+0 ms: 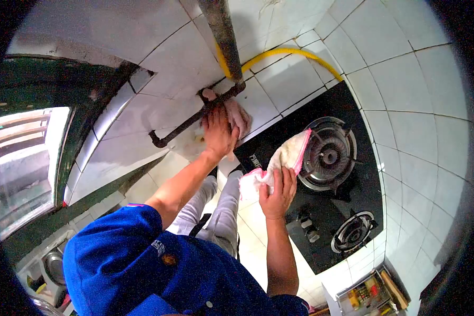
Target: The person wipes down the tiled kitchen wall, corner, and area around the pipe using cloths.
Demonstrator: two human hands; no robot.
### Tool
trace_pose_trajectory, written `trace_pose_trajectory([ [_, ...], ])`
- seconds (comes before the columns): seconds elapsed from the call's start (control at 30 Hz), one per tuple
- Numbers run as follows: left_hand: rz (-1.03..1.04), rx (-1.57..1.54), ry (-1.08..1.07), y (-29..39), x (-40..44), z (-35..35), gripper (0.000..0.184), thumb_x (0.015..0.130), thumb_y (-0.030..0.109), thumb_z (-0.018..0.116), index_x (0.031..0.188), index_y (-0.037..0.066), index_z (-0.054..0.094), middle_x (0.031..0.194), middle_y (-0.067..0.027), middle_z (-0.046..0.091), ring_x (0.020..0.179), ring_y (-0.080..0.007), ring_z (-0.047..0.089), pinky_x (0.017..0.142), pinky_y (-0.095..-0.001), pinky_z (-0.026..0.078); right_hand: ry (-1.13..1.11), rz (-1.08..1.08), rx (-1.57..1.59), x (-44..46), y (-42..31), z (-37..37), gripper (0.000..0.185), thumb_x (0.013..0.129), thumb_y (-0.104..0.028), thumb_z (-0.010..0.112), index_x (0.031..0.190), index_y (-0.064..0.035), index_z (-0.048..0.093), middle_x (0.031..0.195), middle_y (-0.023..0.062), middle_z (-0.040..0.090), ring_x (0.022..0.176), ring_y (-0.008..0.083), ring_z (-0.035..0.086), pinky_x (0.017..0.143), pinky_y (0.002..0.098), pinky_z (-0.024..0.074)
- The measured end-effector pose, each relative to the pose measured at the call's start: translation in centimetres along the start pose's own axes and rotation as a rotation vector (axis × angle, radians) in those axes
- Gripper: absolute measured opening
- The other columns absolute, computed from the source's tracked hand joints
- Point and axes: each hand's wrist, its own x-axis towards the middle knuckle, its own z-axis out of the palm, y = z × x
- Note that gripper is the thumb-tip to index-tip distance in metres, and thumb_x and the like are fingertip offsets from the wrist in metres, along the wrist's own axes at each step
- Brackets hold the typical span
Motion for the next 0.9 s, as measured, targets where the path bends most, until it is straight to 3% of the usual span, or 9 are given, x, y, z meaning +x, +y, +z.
trace_pose_trajectory([
  [0.2,-0.170,-0.228,-0.182,-0.2,2.0,0.4,0.076,0.080,0.036,0.064,0.141,-0.005,0.044,0.137,-0.0240,0.050,0.128,-0.0453,0.043,0.108,-0.0596,0.031,-0.007,-0.005,-0.006,-0.4,0.1,-0.2,0.054,0.085,-0.027,0.066,0.132,-0.0035,0.055,0.138,0.0202,0.052,0.133,0.0447,0.044,0.111,0.0563,0.0355],
  [0.27,-0.003,-0.023,0.055,-0.5,0.7,0.6,0.078,0.080,0.036,0.064,0.142,-0.006,0.042,0.138,-0.0258,0.049,0.128,-0.0464,0.042,0.108,-0.0610,0.030,0.018,-0.006,0.012,0.0,0.1,0.1,0.054,0.085,-0.027,0.066,0.132,-0.0032,0.055,0.138,0.0204,0.053,0.133,0.0448,0.045,0.111,0.0565,0.0357],
  [0.3,-0.032,-0.027,-0.037,-0.5,-0.3,-0.1,0.079,0.081,0.038,0.062,0.143,-0.006,0.041,0.143,-0.0277,0.045,0.131,-0.0473,0.040,0.111,-0.0610,0.027,0.006,0.002,0.005,-0.1,0.0,0.0,0.053,0.085,-0.027,0.066,0.132,-0.0031,0.055,0.138,0.0204,0.053,0.133,0.0449,0.045,0.111,0.0564,0.0357],
  [0.47,-0.005,-0.036,0.010,-1.0,-0.4,0.7,0.080,0.082,0.041,0.060,0.144,-0.006,0.040,0.144,-0.0290,0.043,0.132,-0.0484,0.039,0.111,-0.0624,0.027,0.017,-0.018,-0.002,0.0,0.1,0.1,0.052,0.086,-0.027,0.066,0.131,-0.0032,0.056,0.139,0.0202,0.052,0.133,0.0445,0.045,0.111,0.0556,0.0354],
  [0.6,-0.170,-0.199,-0.200,-1.2,0.4,1.0,0.085,0.082,0.042,0.059,0.146,-0.009,0.037,0.145,-0.0311,0.041,0.130,-0.0510,0.038,0.112,-0.0619,0.025,-0.002,0.007,-0.002,-0.2,-0.1,0.0,0.053,0.085,-0.027,0.066,0.132,-0.0038,0.055,0.140,0.0197,0.051,0.133,0.0442,0.045,0.112,0.0556,0.0349],
  [0.7,0.042,-0.062,0.031,-0.9,-1.8,-0.4,0.086,0.082,0.044,0.059,0.146,-0.009,0.037,0.146,-0.0309,0.040,0.130,-0.0505,0.038,0.113,-0.0608,0.024,0.015,-0.004,-0.004,-0.1,0.1,0.3,0.054,0.085,-0.027,0.066,0.133,-0.0041,0.055,0.140,0.0196,0.051,0.134,0.0438,0.044,0.112,0.0554,0.0348],
  [0.8,0.034,-0.042,-0.017,-1.5,-1.3,-0.4,0.081,0.085,0.043,0.057,0.144,-0.010,0.039,0.143,-0.0321,0.043,0.126,-0.0512,0.043,0.110,-0.0604,0.031,0.006,0.000,-0.021,-0.1,0.1,0.1,0.054,0.085,-0.027,0.067,0.132,-0.0038,0.056,0.140,0.0197,0.052,0.134,0.0436,0.045,0.111,0.0547,0.0356],
  [0.87,0.066,-0.141,0.045,-2.6,0.1,1.2,0.082,0.081,0.040,0.061,0.144,-0.008,0.040,0.142,-0.0296,0.045,0.129,-0.0491,0.041,0.111,-0.0600,0.029,0.004,-0.004,-0.035,-0.2,0.2,0.2,0.054,0.085,-0.027,0.066,0.132,-0.0035,0.056,0.139,0.0200,0.052,0.133,0.0439,0.045,0.111,0.0544,0.0362],
  [0.9,0.036,-0.129,-0.051,-3.0,0.5,1.6,0.082,0.081,0.039,0.062,0.144,-0.007,0.040,0.141,-0.0292,0.046,0.129,-0.0489,0.042,0.111,-0.0598,0.030,-0.006,-0.006,-0.035,-0.2,0.2,0.2,0.054,0.085,-0.027,0.066,0.132,-0.0035,0.056,0.139,0.0200,0.052,0.133,0.0439,0.045,0.111,0.0544,0.0362],
])
